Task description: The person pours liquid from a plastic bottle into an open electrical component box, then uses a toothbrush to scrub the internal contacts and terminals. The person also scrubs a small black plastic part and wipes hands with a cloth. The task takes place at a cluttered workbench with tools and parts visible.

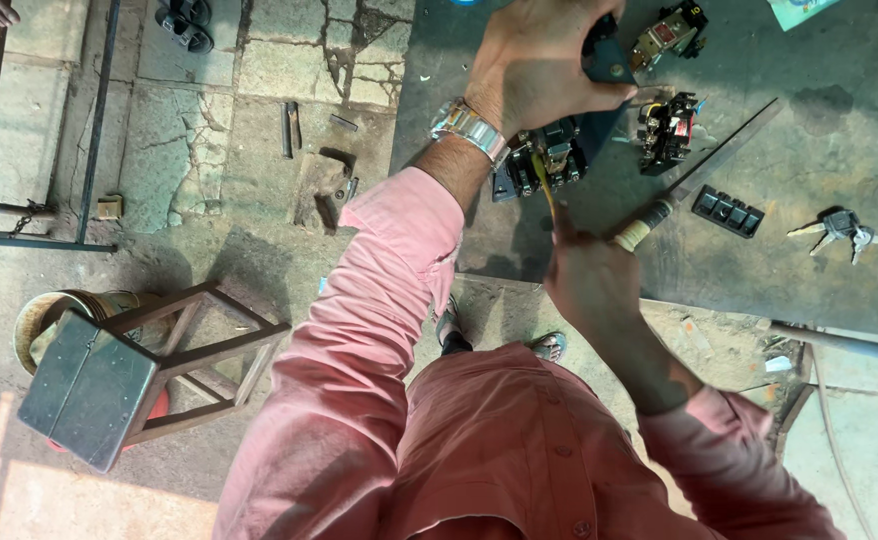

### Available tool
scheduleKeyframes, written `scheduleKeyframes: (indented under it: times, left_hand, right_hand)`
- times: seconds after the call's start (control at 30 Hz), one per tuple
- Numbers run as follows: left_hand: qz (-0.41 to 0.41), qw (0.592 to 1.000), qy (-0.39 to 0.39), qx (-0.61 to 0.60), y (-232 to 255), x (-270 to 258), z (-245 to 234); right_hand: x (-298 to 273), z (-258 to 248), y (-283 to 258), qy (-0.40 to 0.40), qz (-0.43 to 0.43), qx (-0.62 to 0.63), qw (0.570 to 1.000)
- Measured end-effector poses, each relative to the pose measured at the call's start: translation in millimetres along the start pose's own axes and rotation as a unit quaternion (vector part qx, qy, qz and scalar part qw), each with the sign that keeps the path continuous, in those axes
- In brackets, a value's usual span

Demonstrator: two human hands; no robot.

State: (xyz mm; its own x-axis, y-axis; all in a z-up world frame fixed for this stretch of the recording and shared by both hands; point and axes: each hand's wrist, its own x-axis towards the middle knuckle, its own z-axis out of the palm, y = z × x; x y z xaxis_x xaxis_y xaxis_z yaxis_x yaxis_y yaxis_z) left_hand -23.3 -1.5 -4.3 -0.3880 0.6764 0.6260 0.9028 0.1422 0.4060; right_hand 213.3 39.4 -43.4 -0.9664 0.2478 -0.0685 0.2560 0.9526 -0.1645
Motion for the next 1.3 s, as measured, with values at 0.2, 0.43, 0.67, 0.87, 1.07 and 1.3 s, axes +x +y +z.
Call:
scheduleKeyframes:
  times: [0.2, 0.43, 0.67, 0.87, 1.07, 1.3]
  left_hand:
    - [0.000, 1.000, 0.012, 0.022, 8.3, -3.5, 7.1]
    - [-0.004, 1.000, 0.017, 0.023, 14.2, 0.6, 4.9]
    - [-0.011, 1.000, -0.001, 0.023, 13.4, -5.7, 1.2]
    - [-0.009, 0.998, -0.033, 0.057, 12.3, -7.0, 11.9]
    - [-0.009, 0.998, -0.041, 0.051, 13.8, -1.9, 1.9]
    - [-0.002, 0.998, -0.023, 0.052, 15.7, -5.2, 2.7]
  right_hand:
    - [6.7, 0.5, 14.9, -0.006, 0.040, 0.478, 0.877]
    - [14.8, 17.5, 31.8, -0.034, 0.085, 0.531, 0.842]
    - [9.8, 25.7, 27.6, 0.068, -0.015, 0.484, 0.872]
    - [7.0, 40.0, 22.2, 0.019, 0.085, 0.574, 0.814]
    - [-9.3, 22.5, 8.4, 0.129, 0.070, 0.384, 0.912]
    - [-5.8, 55.4, -5.1, 0.201, 0.050, 0.410, 0.888]
